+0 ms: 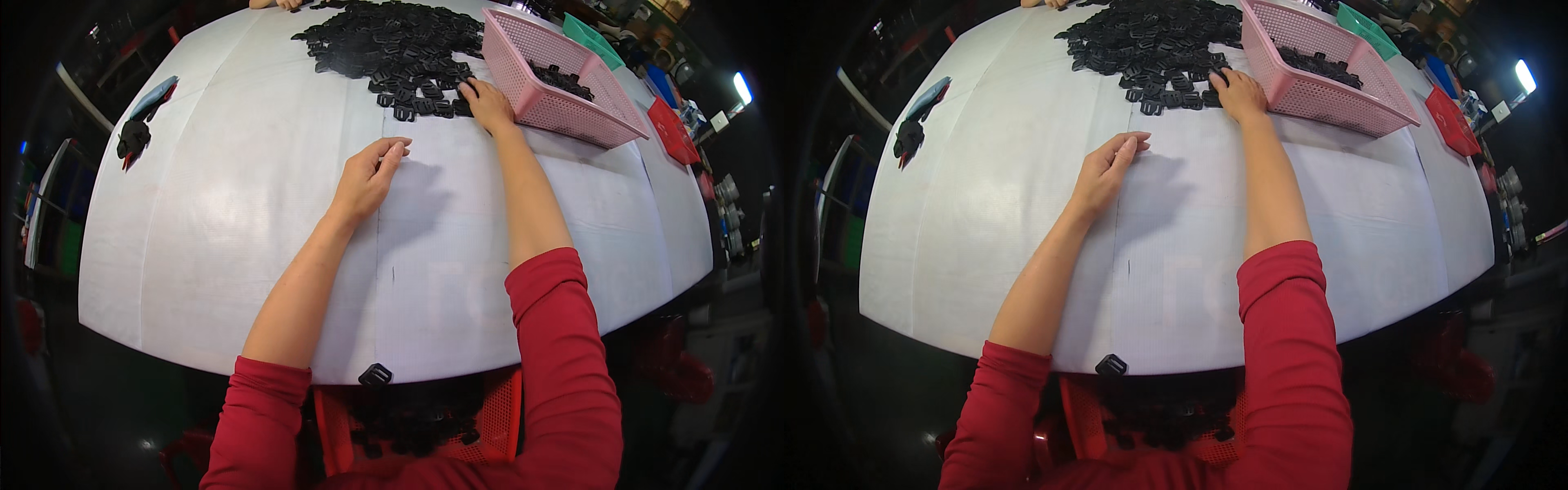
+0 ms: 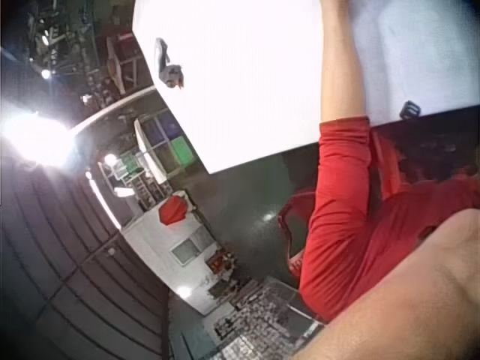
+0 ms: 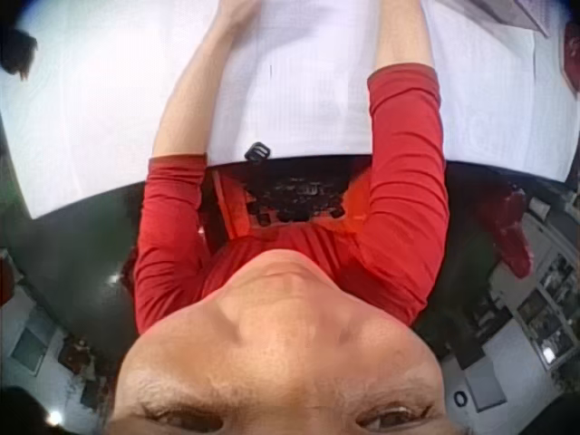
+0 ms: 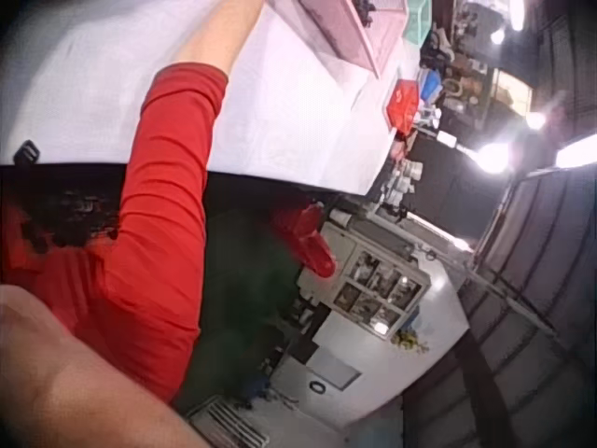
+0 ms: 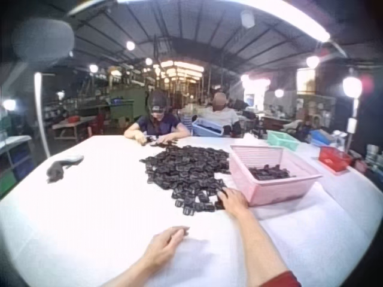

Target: The person sits at a table and sorts a pile of small black plastic clips by hand. They pick up the clips from the table surface and place them into a red basket positioned on their lap. The person repeats this process, transferring the clips from the table into the basket until the pile is cleared.

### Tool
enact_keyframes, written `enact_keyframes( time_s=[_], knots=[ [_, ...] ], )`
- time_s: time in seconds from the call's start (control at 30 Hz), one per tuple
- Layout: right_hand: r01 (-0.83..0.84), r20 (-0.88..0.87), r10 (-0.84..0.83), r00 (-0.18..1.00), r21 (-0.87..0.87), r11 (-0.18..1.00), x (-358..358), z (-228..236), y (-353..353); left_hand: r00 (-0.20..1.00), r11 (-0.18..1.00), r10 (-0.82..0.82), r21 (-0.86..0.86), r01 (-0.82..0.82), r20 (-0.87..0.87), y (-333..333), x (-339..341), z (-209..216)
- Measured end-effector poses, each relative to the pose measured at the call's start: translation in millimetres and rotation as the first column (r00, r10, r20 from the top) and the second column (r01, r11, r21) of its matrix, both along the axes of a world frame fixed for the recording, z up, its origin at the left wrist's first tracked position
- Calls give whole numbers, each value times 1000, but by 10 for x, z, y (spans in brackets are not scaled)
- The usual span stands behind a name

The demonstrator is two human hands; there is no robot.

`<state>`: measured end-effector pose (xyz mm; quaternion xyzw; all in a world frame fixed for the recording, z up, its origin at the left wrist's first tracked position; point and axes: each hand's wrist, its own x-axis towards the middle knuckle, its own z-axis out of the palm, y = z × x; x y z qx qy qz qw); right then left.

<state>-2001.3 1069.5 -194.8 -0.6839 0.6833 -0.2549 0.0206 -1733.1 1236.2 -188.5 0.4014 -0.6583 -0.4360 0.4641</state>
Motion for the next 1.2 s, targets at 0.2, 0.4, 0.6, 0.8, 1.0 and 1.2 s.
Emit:
enact_keyframes(
  time_s=[0.2, 0.4, 0.6, 0.8, 1.0, 1.2],
  knots=[
    [-293, 417, 298, 859, -78, 953, 216, -159, 82, 996, 997, 66, 42, -64, -59, -28, 6, 9],
    [-182, 322, 236, 917, -190, 965, -330, -115, -651, 984, 993, 90, 84, -78, -155, -63, -63, 32],
    [-246, 188, 243, 952, -9, 969, -52, -257, -591, 965, 979, 203, 62, -196, -164, -32, -53, 4],
    [-591, 617, 410, 672, 113, 799, 575, 87, 504, 787, 728, 609, -464, -505, 97, -164, -52, -231],
    [-673, 559, 509, 655, 125, 729, 888, 198, 1283, 944, 924, 330, -204, -322, 6, -46, 24, -145],
    [-740, 492, 645, 585, -3, 673, 840, 226, 1991, 852, 849, 431, -453, -272, 297, 1057, 396, 24]
  ],
)
